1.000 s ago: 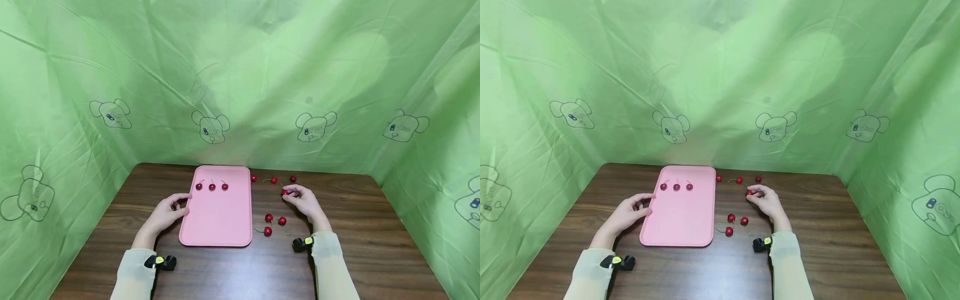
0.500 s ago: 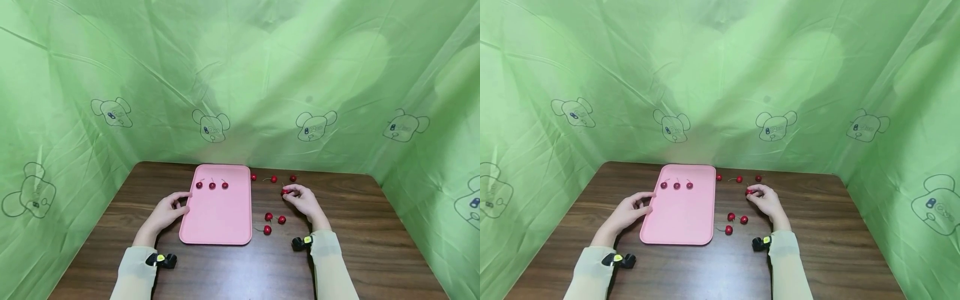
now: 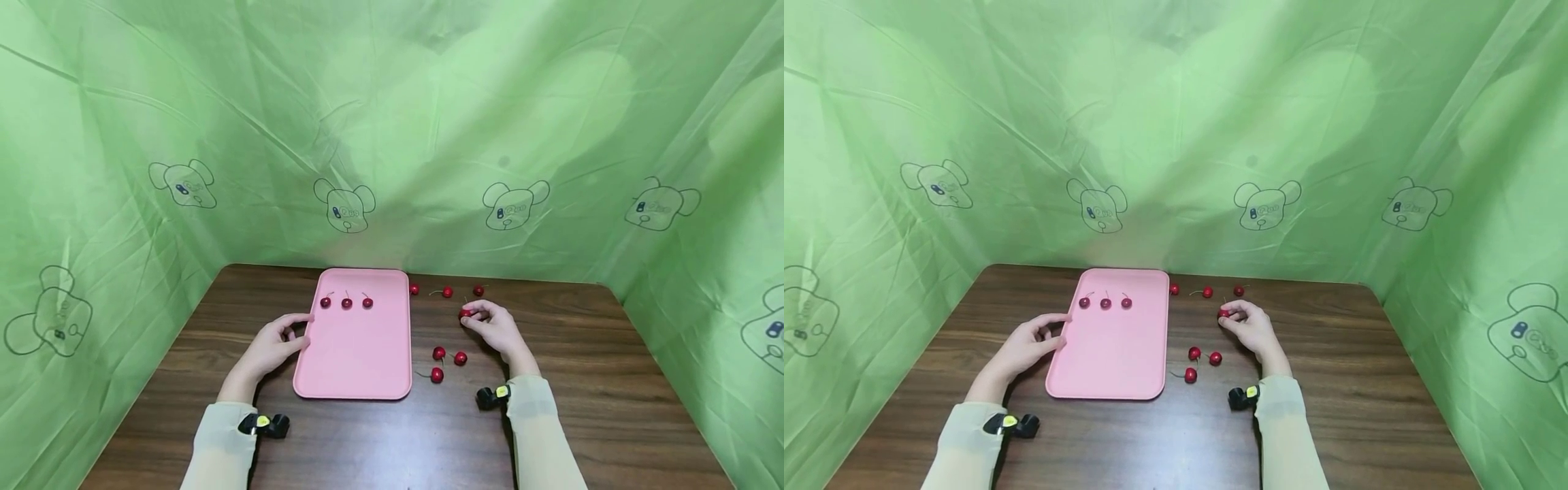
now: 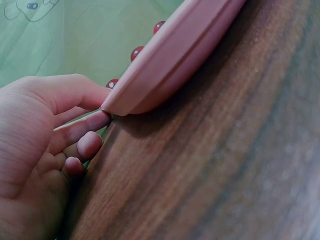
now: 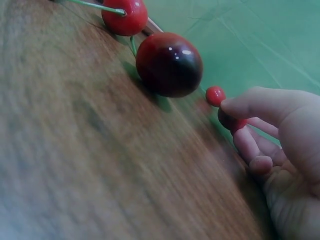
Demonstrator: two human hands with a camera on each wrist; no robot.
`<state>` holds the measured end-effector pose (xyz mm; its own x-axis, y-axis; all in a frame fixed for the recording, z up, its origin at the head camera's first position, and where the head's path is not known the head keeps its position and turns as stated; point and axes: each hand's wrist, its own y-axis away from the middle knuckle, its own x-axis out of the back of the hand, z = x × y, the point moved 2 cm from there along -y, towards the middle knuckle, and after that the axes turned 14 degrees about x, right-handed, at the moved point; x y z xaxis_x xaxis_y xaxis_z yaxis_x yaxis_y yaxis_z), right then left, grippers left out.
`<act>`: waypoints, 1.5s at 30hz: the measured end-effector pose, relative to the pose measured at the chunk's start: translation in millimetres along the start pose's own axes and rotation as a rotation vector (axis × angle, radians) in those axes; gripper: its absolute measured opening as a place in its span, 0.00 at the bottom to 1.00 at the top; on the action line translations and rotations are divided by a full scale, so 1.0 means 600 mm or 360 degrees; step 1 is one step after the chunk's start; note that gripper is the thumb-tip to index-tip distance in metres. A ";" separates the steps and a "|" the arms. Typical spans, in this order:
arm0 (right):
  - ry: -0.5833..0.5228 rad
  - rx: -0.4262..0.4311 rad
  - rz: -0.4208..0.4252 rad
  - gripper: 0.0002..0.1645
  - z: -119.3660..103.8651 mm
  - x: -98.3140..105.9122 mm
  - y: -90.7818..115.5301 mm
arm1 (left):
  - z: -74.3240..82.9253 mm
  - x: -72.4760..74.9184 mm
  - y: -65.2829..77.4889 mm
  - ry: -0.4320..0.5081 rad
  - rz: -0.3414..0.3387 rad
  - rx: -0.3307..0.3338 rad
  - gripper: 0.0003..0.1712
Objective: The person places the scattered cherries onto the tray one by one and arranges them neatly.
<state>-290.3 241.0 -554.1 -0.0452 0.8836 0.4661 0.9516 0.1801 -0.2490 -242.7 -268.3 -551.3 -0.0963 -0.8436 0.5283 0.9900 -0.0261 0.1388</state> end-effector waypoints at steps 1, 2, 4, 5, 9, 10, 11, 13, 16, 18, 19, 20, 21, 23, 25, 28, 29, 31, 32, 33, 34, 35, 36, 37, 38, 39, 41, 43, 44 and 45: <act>-0.0009 -0.0004 0.0003 0.17 -0.001 0.000 0.000 | 0.000 0.001 0.000 -0.0001 0.0000 -0.0002 0.27; -0.0022 -0.0009 0.0008 0.17 -0.002 0.000 -0.001 | 0.001 0.001 0.000 -0.0003 0.0001 -0.0004 0.27; -0.0064 -0.0016 0.0025 0.17 -0.004 0.000 -0.002 | 0.002 0.002 -0.001 -0.0006 -0.0001 -0.0008 0.27; -0.0083 -0.0017 0.0035 0.17 -0.005 0.000 -0.003 | 0.003 0.002 -0.001 -0.0007 0.0000 -0.0008 0.27; -0.0143 0.0000 0.0083 0.18 -0.010 0.000 -0.008 | 0.006 0.005 -0.004 -0.0015 0.0004 0.0000 0.27; -0.0149 0.0002 0.0092 0.19 -0.012 0.000 -0.009 | 0.006 0.006 -0.004 -0.0020 0.0004 0.0003 0.27; -0.0149 0.0001 0.0102 0.19 -0.013 0.000 -0.010 | 0.007 0.007 -0.004 -0.0024 0.0004 0.0005 0.27; -0.0157 -0.0005 0.0117 0.19 -0.017 -0.001 -0.011 | 0.007 0.008 -0.005 -0.0023 0.0002 0.0003 0.27; -0.0165 -0.0014 0.0123 0.21 -0.028 -0.002 -0.013 | 0.005 0.009 -0.005 -0.0023 0.0003 -0.0001 0.27; -0.0180 -0.0011 0.0131 0.22 -0.034 -0.005 -0.014 | 0.003 0.008 -0.004 -0.0025 0.0008 0.0007 0.27; -0.0188 -0.0011 0.0137 0.23 -0.037 -0.008 -0.015 | 0.003 0.008 -0.004 -0.0029 0.0012 0.0012 0.27; -0.0192 -0.0010 0.0139 0.22 -0.040 -0.011 -0.016 | 0.003 0.008 -0.004 -0.0036 0.0014 0.0019 0.27; -0.0200 -0.0008 0.0147 0.22 -0.039 -0.014 -0.016 | 0.002 0.008 -0.003 -0.0041 0.0014 0.0028 0.27; -0.0193 -0.0002 0.0141 0.22 -0.050 -0.023 -0.016 | 0.001 0.008 -0.002 -0.0042 0.0013 0.0036 0.27; -0.0190 0.0002 0.0134 0.21 -0.062 -0.033 -0.018 | 0.000 0.007 -0.001 -0.0035 0.0007 0.0033 0.27; -0.0220 0.0027 0.0123 0.19 -0.082 -0.050 -0.021 | -0.001 0.005 0.000 -0.0021 -0.0002 0.0017 0.27; -0.0237 0.0038 0.0114 0.19 -0.089 -0.057 -0.022 | -0.001 0.005 0.000 -0.0021 -0.0004 0.0010 0.27; -0.0262 0.0064 0.0106 0.18 -0.101 -0.072 -0.026 | -0.001 0.004 0.001 -0.0023 -0.0003 0.0006 0.27; -0.0264 0.0077 0.0097 0.18 -0.107 -0.080 -0.029 | -0.002 0.004 0.001 -0.0024 -0.0003 0.0010 0.27; -0.0257 0.0083 0.0084 0.17 -0.113 -0.088 -0.031 | -0.003 0.003 0.002 -0.0030 -0.0006 0.0015 0.26; -0.0242 0.0088 0.0068 0.17 -0.118 -0.095 -0.034 | -0.003 0.003 0.002 -0.0034 -0.0010 0.0021 0.27; -0.0229 0.0090 0.0048 0.17 -0.122 -0.103 -0.037 | -0.004 0.002 0.003 -0.0037 -0.0014 0.0022 0.27; -0.0212 0.0088 0.0026 0.16 -0.126 -0.112 -0.042 | -0.005 0.002 0.003 -0.0038 -0.0016 0.0027 0.27; -0.0193 0.0085 -0.0005 0.15 -0.130 -0.120 -0.046 | -0.006 0.001 0.003 -0.0033 -0.0020 0.0030 0.27; -0.0183 0.0085 -0.0036 0.15 -0.136 -0.127 -0.051 | -0.006 0.001 0.004 -0.0028 -0.0021 0.0029 0.27; -0.0174 0.0087 -0.0067 0.15 -0.140 -0.135 -0.056 | -0.006 0.001 0.004 -0.0023 -0.0019 0.0027 0.27; -0.0147 0.0095 -0.0122 0.15 -0.147 -0.148 -0.065 | -0.006 0.001 0.003 -0.0012 -0.0005 0.0021 0.27; -0.0120 0.0110 -0.0153 0.15 -0.155 -0.158 -0.074 | -0.006 0.001 0.002 -0.0013 0.0004 0.0021 0.27; -0.0110 0.0122 -0.0161 0.15 -0.157 -0.162 -0.079 | -0.006 0.001 0.001 -0.0017 0.0008 0.0018 0.27; -0.0107 0.0129 -0.0162 0.15 -0.159 -0.166 -0.083 | -0.005 0.001 0.000 -0.0022 0.0012 0.0018 0.27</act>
<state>-304.3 102.5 -507.1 -0.1633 0.8855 0.4351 0.9135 0.3023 -0.2724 -242.3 -270.5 -553.7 -0.0901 -0.8364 0.5407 0.9895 -0.0136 0.1438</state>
